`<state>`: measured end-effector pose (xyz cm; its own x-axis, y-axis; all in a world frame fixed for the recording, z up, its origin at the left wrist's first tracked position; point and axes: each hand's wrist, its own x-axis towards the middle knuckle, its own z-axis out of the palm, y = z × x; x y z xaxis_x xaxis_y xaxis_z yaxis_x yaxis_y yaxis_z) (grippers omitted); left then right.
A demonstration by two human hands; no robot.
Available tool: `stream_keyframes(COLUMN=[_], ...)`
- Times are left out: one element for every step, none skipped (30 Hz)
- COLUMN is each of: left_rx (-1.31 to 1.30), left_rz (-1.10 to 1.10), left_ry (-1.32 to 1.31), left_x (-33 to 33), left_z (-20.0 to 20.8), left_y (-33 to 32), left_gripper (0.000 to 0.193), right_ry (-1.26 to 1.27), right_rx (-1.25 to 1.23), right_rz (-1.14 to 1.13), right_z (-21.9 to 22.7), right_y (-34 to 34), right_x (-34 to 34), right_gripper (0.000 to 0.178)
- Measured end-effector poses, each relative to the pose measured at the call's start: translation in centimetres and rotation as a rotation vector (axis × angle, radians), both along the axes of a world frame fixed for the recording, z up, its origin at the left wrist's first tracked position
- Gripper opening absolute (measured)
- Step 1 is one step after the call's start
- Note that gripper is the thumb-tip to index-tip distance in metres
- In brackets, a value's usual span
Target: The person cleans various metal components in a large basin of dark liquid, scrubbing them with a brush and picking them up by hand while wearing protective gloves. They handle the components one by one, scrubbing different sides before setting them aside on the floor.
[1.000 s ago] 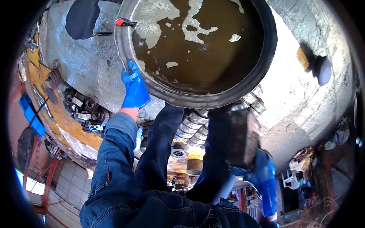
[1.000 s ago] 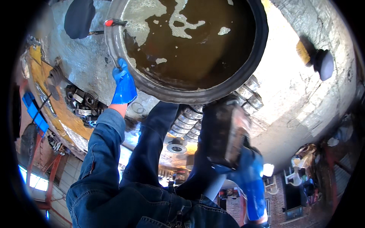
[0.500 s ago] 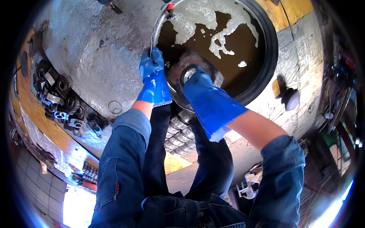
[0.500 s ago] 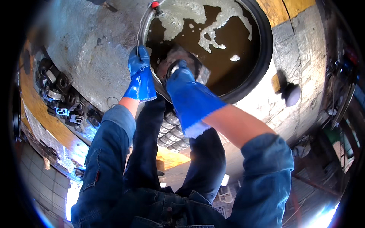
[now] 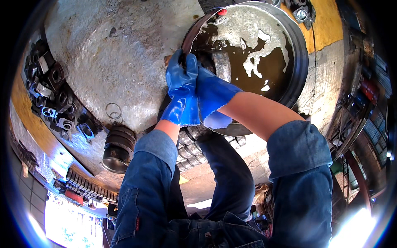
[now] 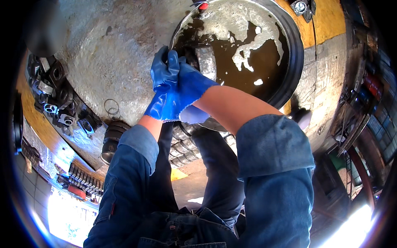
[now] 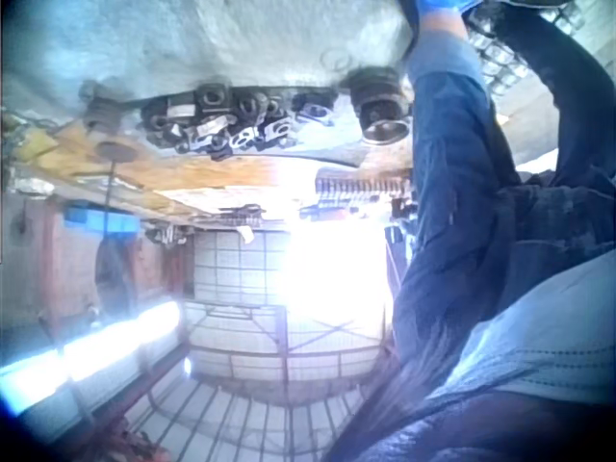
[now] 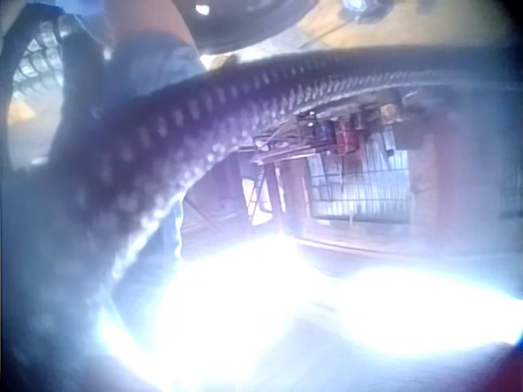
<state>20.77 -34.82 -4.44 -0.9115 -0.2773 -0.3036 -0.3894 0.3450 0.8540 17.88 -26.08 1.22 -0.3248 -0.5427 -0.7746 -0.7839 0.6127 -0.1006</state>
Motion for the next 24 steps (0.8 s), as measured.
stream_keyframes(left_rx=[0.072, 0.149, 0.227, 0.232, 0.23, 0.229, 0.195, 0.163, 0.132, 0.165, 0.193, 0.223, 0.168, 0.185, 0.182, 0.179, 0.181, 0.155, 0.126, 0.109, 0.115, 0.117, 0.164, 0.202], left_rz=[0.031, 0.052, 0.073, 0.071, 0.078, 0.083, 0.076, 0.068, 0.058, 0.066, 0.07, 0.075, 0.036, 0.023, 0.023, 0.023, 0.044, 0.028, 0.014, -0.013, -0.017, -0.017, -0.034, -0.044], left_ry=[-0.045, -0.088, -0.131, -0.149, -0.166, -0.183, -0.164, -0.143, -0.122, -0.119, -0.121, -0.122, -0.056, -0.072, -0.088, -0.104, -0.052, -0.056, -0.059, -0.062, -0.082, -0.1, -0.113, -0.125], left_x=[0.1, -0.1, -0.4, -0.5, -0.3, -0.2, 0.0, 0.0, 0.0, -0.1, 0.0, -0.1, -0.1, -0.1, -0.1, 0.0, 0.5, 0.5, 0.5, 0.3, 0.3, 0.3, 0.1, -0.1], left_z=[0.2, 0.7, 1.0, 0.9, 0.6, 0.2, 0.0, -0.3, -0.5, -0.7, -0.9, -0.7, -0.3, 0.0, 0.1, 0.1, -1.6, -1.8, -1.9, -2.0, -3.1, -4.0, -3.5, -2.7], left_y=[-0.2, 0.0, 0.1, 0.2, 0.0, -0.1, -0.2, -0.3, -0.4, -0.5, -0.6, -0.4, -0.2, 0.2, -0.1, -0.3, -0.9, -1.1, -1.2, -1.1, -1.6, -2.2, -1.6, -1.3], left_gripper=[0.059, 0.059, 0.058, 0.058, 0.058, 0.058, 0.058, 0.057, 0.056, 0.056, 0.055, 0.054, 0.054, 0.054, 0.055, 0.056, 0.059, 0.061, 0.062, 0.064, 0.065, 0.066, 0.066, 0.065], right_ry=[0.007, 0.013, 0.025, 0.038, 0.048, 0.06, 0.074, 0.095, 0.121, 0.159, 0.201, 0.279, 0.354, 0.425, 0.381, 0.262, 0.038, 0.056, 0.07, 0.092, -0.037, -0.089, -0.129, -0.175], right_rx=[-0.009, -0.014, -0.02, -0.029, -0.048, -0.063, -0.081, -0.103, -0.126, -0.165, -0.209, -0.285, -0.365, -0.447, -0.54, -0.639, -0.735, -0.669, -0.595, -0.5, -0.518, -0.562, -0.589, -0.626], right_rz=[0.0, -0.001, -0.005, -0.011, -0.008, -0.005, -0.008, -0.018, -0.03, -0.053, -0.086, -0.156, -0.229, -0.321, -0.459, -0.637, -0.835, -1.085, -1.333, -1.587, -1.749, -1.776, -1.824, -1.864], right_z=[-0.2, -0.3, -0.3, -0.4, -0.5, -0.4, -0.4, -0.3, -0.1, 0.3, 0.8, 1.6, 2.5, 3.9, 5.1, 6.3, 7.4, 7.1, 6.4, 6.1, 5.7, 4.2, 2.0, 0.4], right_y=[-0.1, 0.0, 0.1, 0.1, -0.1, -0.3, -0.4, -0.5, -0.4, -0.2, 0.2, 0.8, 1.8, 3.1, 4.4, 6.3, 8.3, 8.8, 9.2, 9.6, 9.5, 9.0, 8.7, 8.2], right_x=[-0.1, 0.0, 0.1, 0.3, 0.3, 0.5, 0.7, 0.9, 1.4, 2.2, 3.1, 4.2, 5.4, 6.4, 7.1, 7.5, 7.3, 7.8, 8.4, 8.8, 8.0, 7.0, 6.3, 5.6], right_gripper=[0.031, 0.029, 0.027, 0.025, 0.023, 0.021, 0.019, 0.017, 0.016, 0.014, 0.013, 0.012, 0.011, 0.011, 0.011, 0.011, 0.017, 0.027, 0.038, 0.048, 0.079, 0.081, 0.083, 0.084])
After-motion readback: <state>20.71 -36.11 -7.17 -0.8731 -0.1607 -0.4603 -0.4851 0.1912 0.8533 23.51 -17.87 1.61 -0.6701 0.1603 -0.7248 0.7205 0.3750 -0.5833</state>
